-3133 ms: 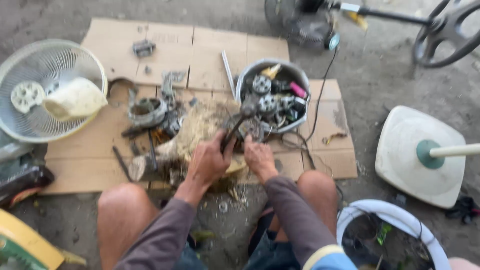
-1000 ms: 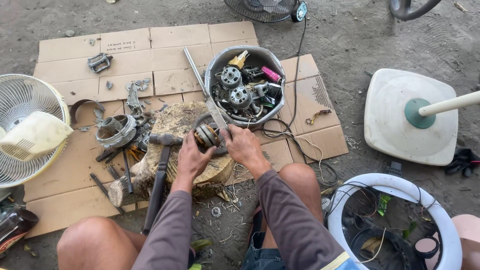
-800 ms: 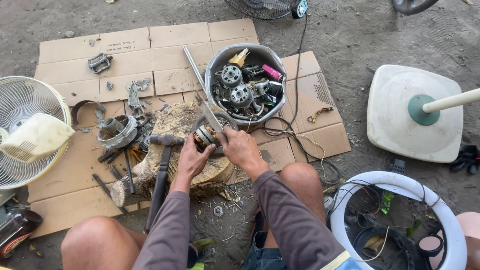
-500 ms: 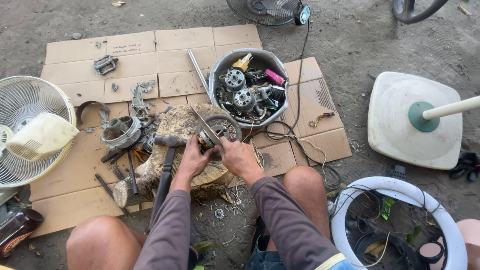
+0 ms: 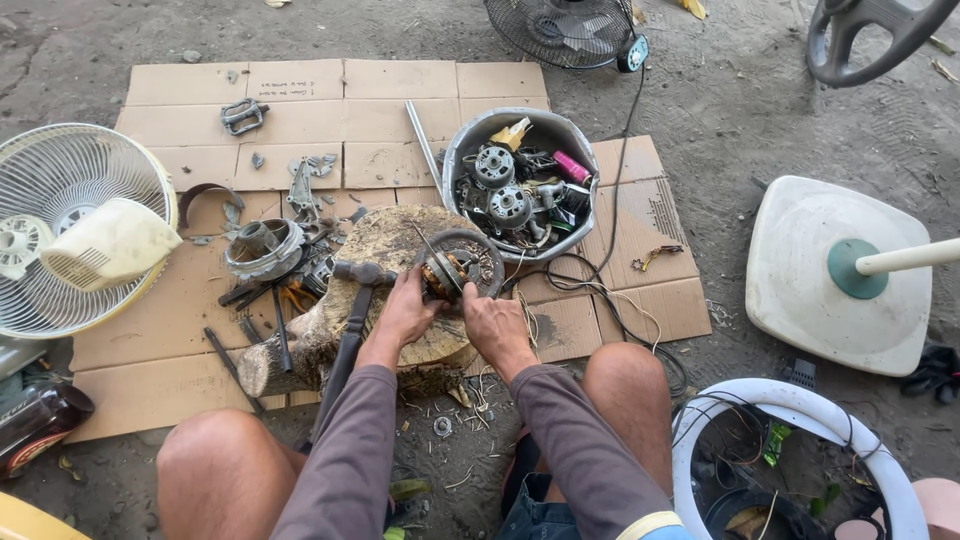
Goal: The person uses a hammer and a metal rod to strike and separate a circular metal component on a wooden stump. They repeatedly hit the part to loosen it, then use their hands to pull the separated pieces apart.
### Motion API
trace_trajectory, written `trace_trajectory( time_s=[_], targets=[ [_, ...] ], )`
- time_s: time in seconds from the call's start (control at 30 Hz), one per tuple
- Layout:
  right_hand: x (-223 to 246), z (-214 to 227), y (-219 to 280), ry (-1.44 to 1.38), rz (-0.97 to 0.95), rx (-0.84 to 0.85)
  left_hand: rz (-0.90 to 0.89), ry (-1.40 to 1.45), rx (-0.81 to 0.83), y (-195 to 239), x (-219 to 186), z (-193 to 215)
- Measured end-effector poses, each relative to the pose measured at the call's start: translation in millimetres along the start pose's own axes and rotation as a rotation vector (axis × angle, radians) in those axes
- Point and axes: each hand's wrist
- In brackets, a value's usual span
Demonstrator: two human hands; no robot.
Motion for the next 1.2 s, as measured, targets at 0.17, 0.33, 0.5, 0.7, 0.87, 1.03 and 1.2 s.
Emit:
trace_trajectory(
  time_s=[0.17, 0.33, 0.5, 0.7, 0.87, 1.03, 1.2],
  targets=[
    [1, 2, 9, 0.030, 0.042, -0.066, -0.002, -0.337, -0.487, 29, 54, -4],
    [11, 15, 14, 0.055, 0.058, -0.098, 0.242, -0.517, -0.398, 49, 132, -25],
    [9, 12, 5, 0.056, 0.053, -0.106, 0.202, -0.405, -0.455, 42, 146, -25],
    [9, -1, 0, 0.070, 0.030, -0.079, 0.205, 0.072, -0.403, 62, 34, 13],
    [10, -8, 1, 0.070, 0.040, -0.111, -0.333, 0.158, -0.504, 91, -99, 69],
    [20, 13, 9, 0.065, -0.007, -0.040, -0.705, -0.023, -0.628, 92, -100, 60],
    [19, 17, 9, 0.058, -0.034, 0.034, -0.132, -0.323, -0.134, 74, -30, 10]
  ],
)
Point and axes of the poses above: each hand's wrist, its own y-axis away from the middle knuckle, its own z-axis out of the back of the hand, x = y × z, and after that the axes turned 13 degrees about -z, right-handed
